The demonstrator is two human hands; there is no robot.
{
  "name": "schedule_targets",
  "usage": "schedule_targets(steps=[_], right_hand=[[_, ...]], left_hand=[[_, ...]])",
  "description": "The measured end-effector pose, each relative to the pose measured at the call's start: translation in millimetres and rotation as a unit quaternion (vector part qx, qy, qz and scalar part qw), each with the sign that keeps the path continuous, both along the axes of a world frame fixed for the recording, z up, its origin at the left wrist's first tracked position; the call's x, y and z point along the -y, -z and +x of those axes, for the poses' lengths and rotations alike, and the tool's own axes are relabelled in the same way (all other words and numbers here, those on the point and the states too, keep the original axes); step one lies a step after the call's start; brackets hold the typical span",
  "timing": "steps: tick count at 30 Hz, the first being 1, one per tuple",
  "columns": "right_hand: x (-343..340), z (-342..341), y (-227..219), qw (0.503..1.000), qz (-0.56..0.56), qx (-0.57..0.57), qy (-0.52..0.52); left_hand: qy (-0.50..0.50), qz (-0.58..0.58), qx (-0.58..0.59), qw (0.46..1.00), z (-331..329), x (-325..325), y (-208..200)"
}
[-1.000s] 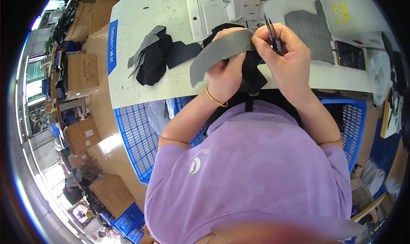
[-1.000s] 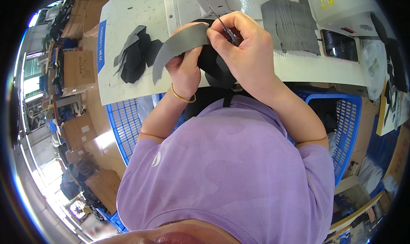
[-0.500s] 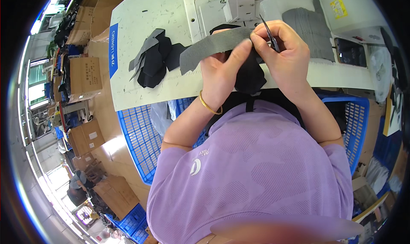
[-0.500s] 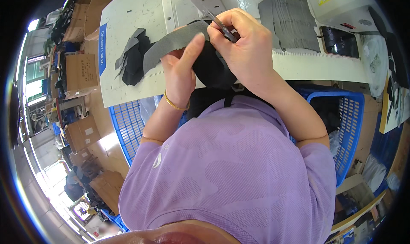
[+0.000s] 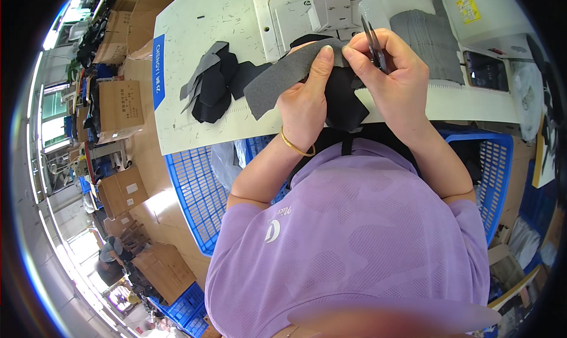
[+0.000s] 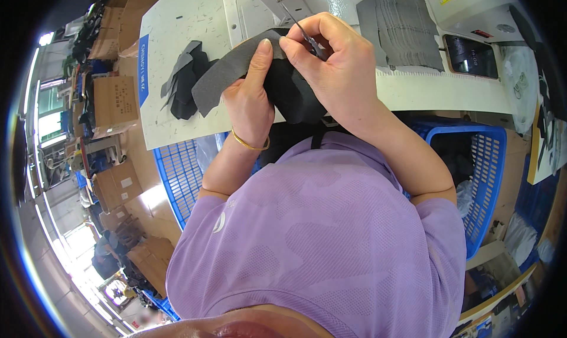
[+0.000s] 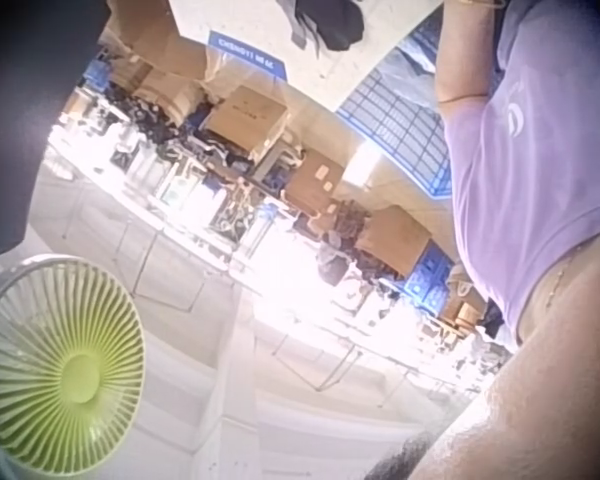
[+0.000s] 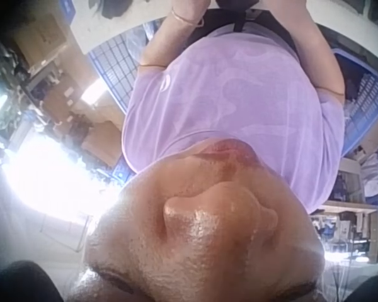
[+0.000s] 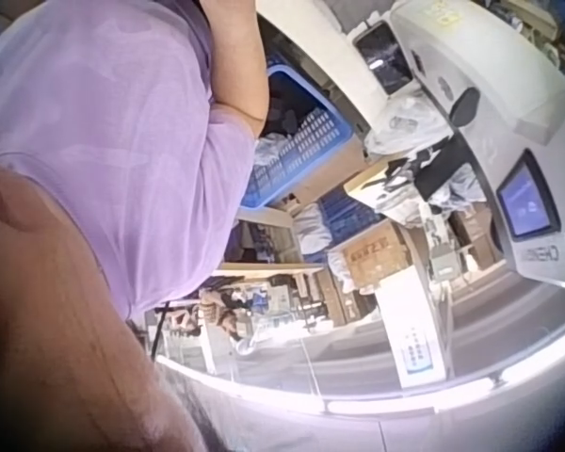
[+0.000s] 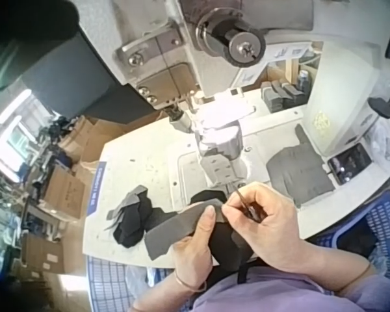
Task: Use a sewing machine to stitch together pieces of black material for shoe manufacturing.
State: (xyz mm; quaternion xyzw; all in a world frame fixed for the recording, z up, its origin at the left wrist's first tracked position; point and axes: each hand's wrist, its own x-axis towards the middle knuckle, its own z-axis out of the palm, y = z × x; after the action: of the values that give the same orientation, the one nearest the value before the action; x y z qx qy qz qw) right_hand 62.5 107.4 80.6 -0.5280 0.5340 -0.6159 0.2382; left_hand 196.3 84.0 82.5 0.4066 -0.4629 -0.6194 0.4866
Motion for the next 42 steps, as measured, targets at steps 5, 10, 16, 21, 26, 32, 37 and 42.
schedule_targets(steps=[5, 10, 16, 21, 26, 32, 37, 42], right_hand=[[-18, 2, -4, 0.993, 0.082, 0.084, -0.029], [-23, 3, -5, 0.991, 0.097, 0.085, -0.036], [-21, 2, -3, 0.992, 0.087, 0.082, -0.034], [-19, 3, -6, 0.990, 0.092, 0.097, -0.032], [-14, 5, -9, 0.993, 0.075, 0.085, -0.029], [-11, 8, -11, 0.992, 0.058, 0.105, -0.030], [-2, 7, -14, 0.991, 0.055, 0.122, -0.032], [23, 5, -32, 0.987, 0.067, 0.145, -0.025]], left_hand=[[-0.063, -0.024, -0.046, 0.997, -6, 2, -6], [-0.050, -0.014, -0.033, 0.998, -6, -1, -6], [-0.044, -0.017, -0.057, 0.997, -6, 1, -7], [0.028, -0.029, -0.047, 0.998, 0, 7, -6], [0.043, 0.038, -0.060, 0.997, 4, 12, -15], [0.054, 0.017, -0.054, 0.997, 6, 16, -20], [0.027, -0.022, -0.005, 0.999, 4, 25, -24], [0.018, 0.049, 0.083, 0.995, 3, 66, -37]])
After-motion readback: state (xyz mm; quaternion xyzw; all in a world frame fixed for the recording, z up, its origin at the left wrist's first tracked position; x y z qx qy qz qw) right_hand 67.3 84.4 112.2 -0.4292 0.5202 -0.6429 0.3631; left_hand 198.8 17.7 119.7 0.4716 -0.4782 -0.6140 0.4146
